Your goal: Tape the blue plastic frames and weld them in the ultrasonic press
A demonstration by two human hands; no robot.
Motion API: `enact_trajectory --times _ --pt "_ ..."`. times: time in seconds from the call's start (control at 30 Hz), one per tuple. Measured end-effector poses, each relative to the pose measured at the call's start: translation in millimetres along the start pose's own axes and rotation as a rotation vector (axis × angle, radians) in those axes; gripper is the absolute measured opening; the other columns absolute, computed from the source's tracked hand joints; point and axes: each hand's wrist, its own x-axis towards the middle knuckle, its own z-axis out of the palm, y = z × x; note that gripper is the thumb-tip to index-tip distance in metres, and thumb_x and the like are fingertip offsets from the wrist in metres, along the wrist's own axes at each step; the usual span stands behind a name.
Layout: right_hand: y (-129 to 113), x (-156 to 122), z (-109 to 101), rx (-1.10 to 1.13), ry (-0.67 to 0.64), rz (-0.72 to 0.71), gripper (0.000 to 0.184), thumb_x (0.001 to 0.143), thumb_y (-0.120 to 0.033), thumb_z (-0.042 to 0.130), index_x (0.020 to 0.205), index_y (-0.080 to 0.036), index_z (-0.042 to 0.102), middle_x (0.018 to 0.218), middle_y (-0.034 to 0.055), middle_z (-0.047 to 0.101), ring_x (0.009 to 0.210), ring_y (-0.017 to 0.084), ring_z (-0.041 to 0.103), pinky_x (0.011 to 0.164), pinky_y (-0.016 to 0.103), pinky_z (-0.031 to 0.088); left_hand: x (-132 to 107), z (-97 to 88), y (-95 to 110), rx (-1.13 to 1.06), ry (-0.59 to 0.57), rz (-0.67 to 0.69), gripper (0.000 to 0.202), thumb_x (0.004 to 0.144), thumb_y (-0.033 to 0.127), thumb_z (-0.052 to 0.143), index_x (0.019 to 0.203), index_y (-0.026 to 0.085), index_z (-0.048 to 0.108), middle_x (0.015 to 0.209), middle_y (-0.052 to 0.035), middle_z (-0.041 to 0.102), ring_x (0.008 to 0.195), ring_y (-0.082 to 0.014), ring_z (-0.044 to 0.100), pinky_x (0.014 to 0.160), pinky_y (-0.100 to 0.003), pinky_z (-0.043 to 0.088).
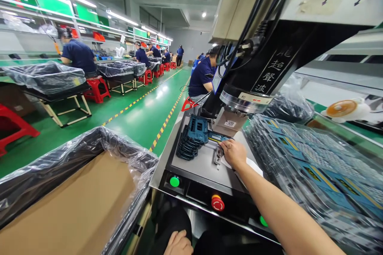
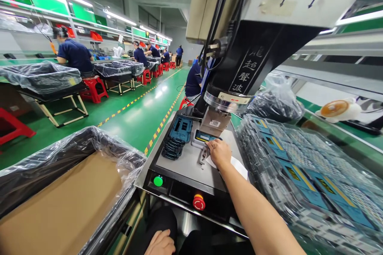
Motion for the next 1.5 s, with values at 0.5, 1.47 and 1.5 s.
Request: enact_trajectory --times 0.5,1.47,1.5 --pt "-3 -71 -54 0.121 0.246 -0.37 0.04 0.097 -0.039 0.038 0.086 -0.015 0.068 0.087 0.0092 0.067 0.081 0.021 0.06 0.077 0.033 0.044 -2 -23.9 5 -0.149 -0.008 -0.059 0.018 0.083 0.033 0.057 0.096 0.033 0.07 0.097 -0.0006 0.073 0.114 -0.0238 0.058 0.098 -0.033 0.043" --pt "-27 -292 -56 0.608 -0.801 -0.003 0.024 0.08 -0.031 0.054 0.098 -0.021 0.067 0.098 0.0071 0.067 0.093 0.023 0.061 0.082 0.032 0.043 7 -130.4 134 -1.033 0.028 -0.701 0.052 0.071 0.063 0.062 0.09 0.015 0.055 0.076 -0.0036 0.059 0.07 -0.0177 0.06 0.063 -0.032 0.052" --pt "-29 -293 -56 0.601 -0.803 0.002 0.023 0.081 -0.031 0.054 0.098 -0.021 0.067 0.098 0.0071 0.067 0.093 0.023 0.061 0.081 0.032 0.043 7 -132.8 136 -1.02 0.011 -0.702 0.051 0.071 0.062 0.061 0.09 0.015 0.055 0.076 -0.0035 0.058 0.07 -0.0178 0.06 0.064 -0.033 0.053"
